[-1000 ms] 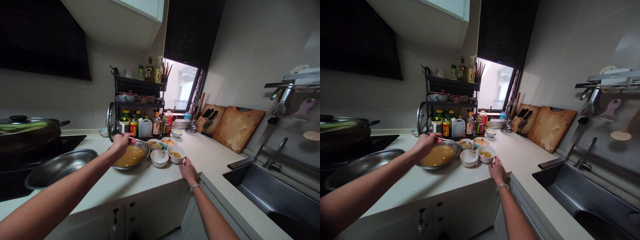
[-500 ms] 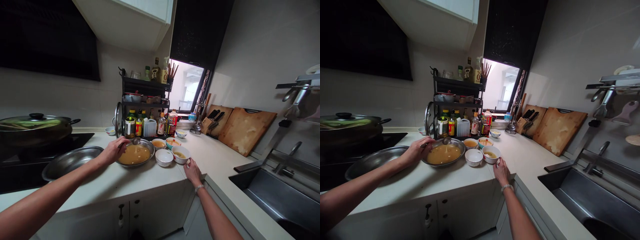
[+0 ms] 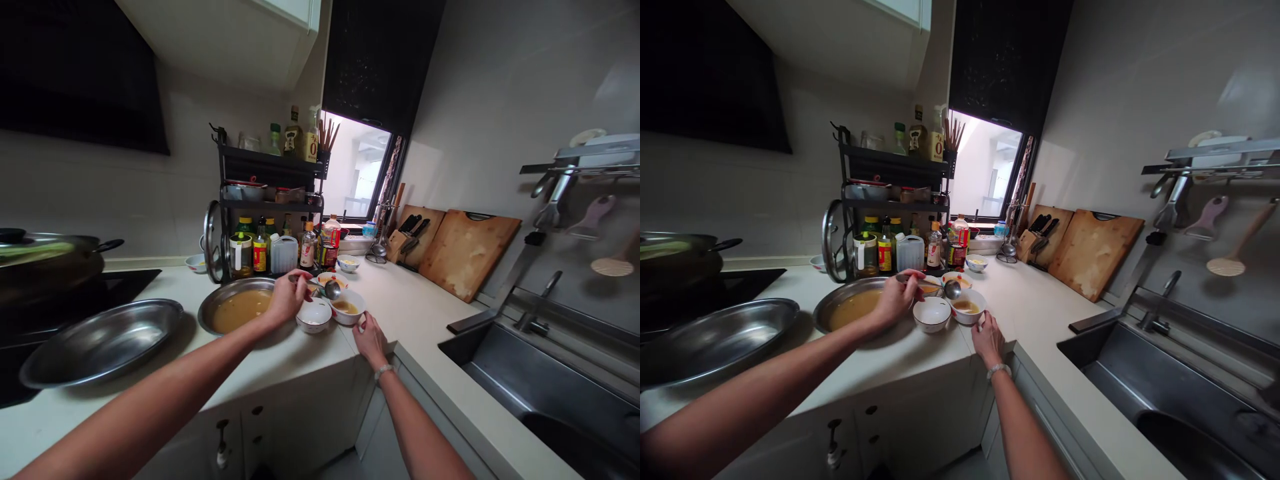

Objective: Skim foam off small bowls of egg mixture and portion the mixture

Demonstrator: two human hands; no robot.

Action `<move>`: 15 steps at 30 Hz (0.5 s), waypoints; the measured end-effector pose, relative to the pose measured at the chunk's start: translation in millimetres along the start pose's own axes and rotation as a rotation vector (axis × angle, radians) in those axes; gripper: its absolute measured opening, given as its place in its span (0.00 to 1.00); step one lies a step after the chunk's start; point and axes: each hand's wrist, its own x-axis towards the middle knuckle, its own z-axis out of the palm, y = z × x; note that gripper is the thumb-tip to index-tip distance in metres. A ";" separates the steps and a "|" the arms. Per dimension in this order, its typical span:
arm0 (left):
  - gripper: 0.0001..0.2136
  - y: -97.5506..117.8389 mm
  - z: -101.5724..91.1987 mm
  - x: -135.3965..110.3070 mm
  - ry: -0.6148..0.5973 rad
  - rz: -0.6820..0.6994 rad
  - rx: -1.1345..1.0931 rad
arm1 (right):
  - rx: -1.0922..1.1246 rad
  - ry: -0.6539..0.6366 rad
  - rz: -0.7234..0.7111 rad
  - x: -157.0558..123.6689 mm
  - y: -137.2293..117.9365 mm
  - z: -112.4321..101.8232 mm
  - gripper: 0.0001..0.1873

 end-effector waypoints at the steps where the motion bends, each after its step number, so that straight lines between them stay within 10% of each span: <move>1: 0.12 -1.4 11.0 -0.7 -0.048 0.037 0.033 | 0.003 0.000 -0.001 -0.1 -0.3 -0.4 0.23; 7: 0.10 -15.4 54.1 -1.8 -0.209 0.148 0.110 | 0.013 0.002 -0.011 -0.2 -0.3 -0.8 0.24; 15: 0.11 -42.9 66.1 16.5 0.010 -0.365 -0.108 | 0.008 0.009 0.004 -0.8 1.3 1.4 0.24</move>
